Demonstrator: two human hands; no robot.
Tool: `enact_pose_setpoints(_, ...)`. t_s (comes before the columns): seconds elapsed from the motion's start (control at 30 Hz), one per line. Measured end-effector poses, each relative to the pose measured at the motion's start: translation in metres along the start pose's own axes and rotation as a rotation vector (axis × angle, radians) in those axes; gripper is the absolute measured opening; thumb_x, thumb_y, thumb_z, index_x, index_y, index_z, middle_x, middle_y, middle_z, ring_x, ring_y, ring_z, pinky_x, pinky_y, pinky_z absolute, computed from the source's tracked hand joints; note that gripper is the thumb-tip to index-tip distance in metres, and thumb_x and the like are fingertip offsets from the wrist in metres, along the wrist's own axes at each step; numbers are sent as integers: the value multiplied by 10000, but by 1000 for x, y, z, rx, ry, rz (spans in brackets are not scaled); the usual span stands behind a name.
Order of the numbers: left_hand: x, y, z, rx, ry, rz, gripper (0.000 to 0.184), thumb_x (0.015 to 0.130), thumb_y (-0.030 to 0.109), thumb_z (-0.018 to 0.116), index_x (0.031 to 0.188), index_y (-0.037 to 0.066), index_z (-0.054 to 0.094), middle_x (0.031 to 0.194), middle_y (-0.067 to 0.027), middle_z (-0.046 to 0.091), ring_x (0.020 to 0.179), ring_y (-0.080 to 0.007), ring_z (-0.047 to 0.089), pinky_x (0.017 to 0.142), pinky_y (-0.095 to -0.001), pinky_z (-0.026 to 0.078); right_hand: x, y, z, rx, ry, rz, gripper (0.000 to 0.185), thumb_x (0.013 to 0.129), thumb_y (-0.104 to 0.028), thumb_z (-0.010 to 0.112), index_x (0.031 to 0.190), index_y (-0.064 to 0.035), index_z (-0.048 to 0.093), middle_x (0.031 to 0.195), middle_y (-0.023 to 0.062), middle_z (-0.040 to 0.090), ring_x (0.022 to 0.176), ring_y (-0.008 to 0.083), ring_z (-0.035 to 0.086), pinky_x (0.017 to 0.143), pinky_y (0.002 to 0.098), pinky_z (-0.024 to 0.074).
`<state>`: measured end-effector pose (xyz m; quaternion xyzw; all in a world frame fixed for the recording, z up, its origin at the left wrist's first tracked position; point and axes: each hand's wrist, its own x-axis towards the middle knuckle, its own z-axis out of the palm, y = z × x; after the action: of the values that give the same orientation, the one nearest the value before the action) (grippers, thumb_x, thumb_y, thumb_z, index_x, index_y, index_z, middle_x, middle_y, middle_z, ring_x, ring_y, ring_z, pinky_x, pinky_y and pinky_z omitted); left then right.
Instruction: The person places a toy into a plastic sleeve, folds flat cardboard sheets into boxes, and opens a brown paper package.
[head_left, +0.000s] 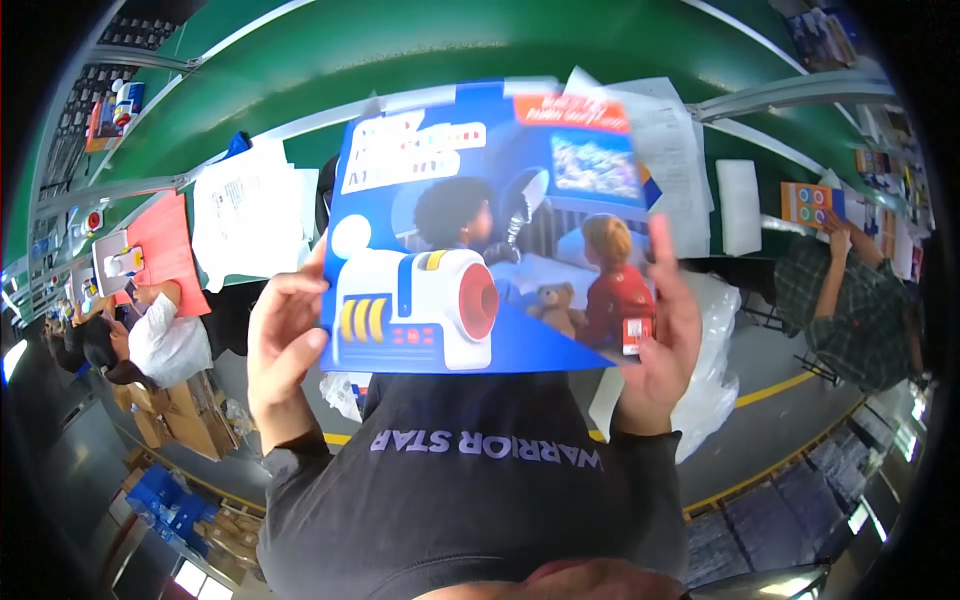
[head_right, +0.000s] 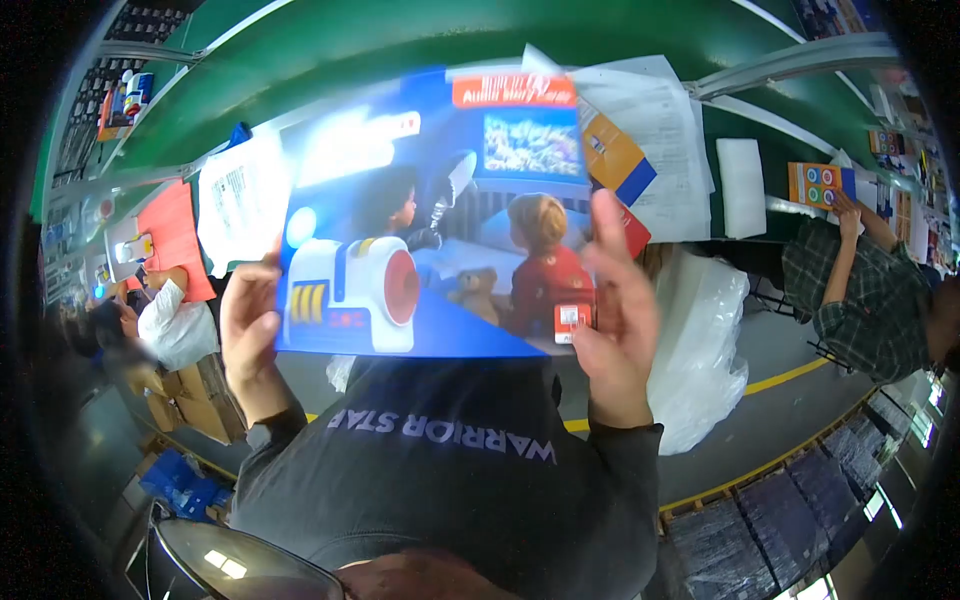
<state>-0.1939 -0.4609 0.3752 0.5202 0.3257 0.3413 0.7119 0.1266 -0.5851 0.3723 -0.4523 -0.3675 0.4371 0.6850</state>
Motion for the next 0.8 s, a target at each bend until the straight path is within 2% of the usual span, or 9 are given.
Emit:
enact_pose_setpoints(0.07, 9, -39, -11, -142, 5, 60, 778, 713, -139, 618, 1402, 2, 288, 1497, -207, 252, 1382, -291, 276, 1096, -424, 284, 13, 18, -14, -19, 115, -59, 707, 822, -241, 633, 1407, -17, 307, 1495, 263, 194, 1373, 377, 264, 1120, 485, 233)
enact_pose_setpoints(0.13, 27, -98, -10, -103, 166, 22, 772, 774, -139, 592, 1440, 57, 253, 1458, -177, 341, 1329, -244, 373, 1067, -371, 346, 27, 48, -35, 243, 158, 0, 820, 848, -290, 623, 1453, 9, 158, 1519, 198, 184, 1388, 310, 245, 1131, 438, 178)
enact_pose_setpoints(0.2, 54, -166, -5, -79, 257, 76, 622, 821, -98, 575, 1384, 32, 343, 1242, -119, 542, 1143, -177, 539, 977, -302, 433, 36, 106, -70, 281, 168, 60, 756, 914, -418, 533, 1440, 19, 211, 1509, 174, 229, 1370, 277, 281, 1124, 421, 194)
enact_pose_setpoints(0.27, 72, -219, 8, -129, 405, -64, 488, 821, -99, 545, 1289, 5, 451, 1013, -48, 598, 959, -117, 595, 846, -230, 469, 42, 155, -92, 414, 397, 242, 663, 977, -498, 357, 1383, 26, 353, 1428, 160, 384, 1334, 236, 344, 1107, 395, 245)
enact_pose_setpoints(0.43, 74, -317, -1, 20, 379, -114, 381, 828, -74, 515, 1202, 1, 533, 1094, -54, 607, 973, -142, 600, 857, -225, 448, 34, 223, -125, 191, 346, 214, 495, 984, -362, 451, 1266, 41, 498, 1234, 107, 560, 1145, 180, 517, 986, 302, 380)
enact_pose_setpoints(0.53, 79, -296, -7, 265, 378, -133, 379, 820, -64, 527, 1193, 4, 537, 1119, -85, 596, 1031, -171, 583, 888, -258, 445, 38, 209, -122, 177, 364, 234, 425, 963, -266, 524, 1244, 53, 518, 1202, 99, 583, 1112, 166, 539, 969, 279, 395)
enact_pose_setpoints(0.63, 91, -188, 21, 770, 497, 279, 275, 795, -61, 550, 1062, 3, 559, 1026, -121, 563, 950, -210, 576, 841, -295, 462, 49, 193, -122, -97, 420, 337, 480, 876, -119, 651, 1292, 49, 480, 1230, 143, 571, 1160, 184, 518, 988, 302, 393)
enact_pose_setpoints(0.67, 99, -162, 31, 658, 491, 387, 218, 799, -59, 534, 1002, -1, 589, 1000, -126, 595, 924, -228, 599, 818, -314, 474, 50, 188, -120, -100, 425, 336, 480, 876, -119, 651, 1292, 49, 480, 1230, 143, 571, 1160, 184, 518, 988, 302, 393)
enact_pose_setpoints(0.8, 152, -93, 72, 757, -266, 187, 234, 799, 6, 502, 993, -8, 633, 980, -162, 654, 886, -282, 631, 817, -345, 494, 55, 157, -100, -268, 251, 314, 705, 771, -135, 747, 1346, 64, 391, 1274, 186, 522, 1167, 228, 516, 964, 323, 417)
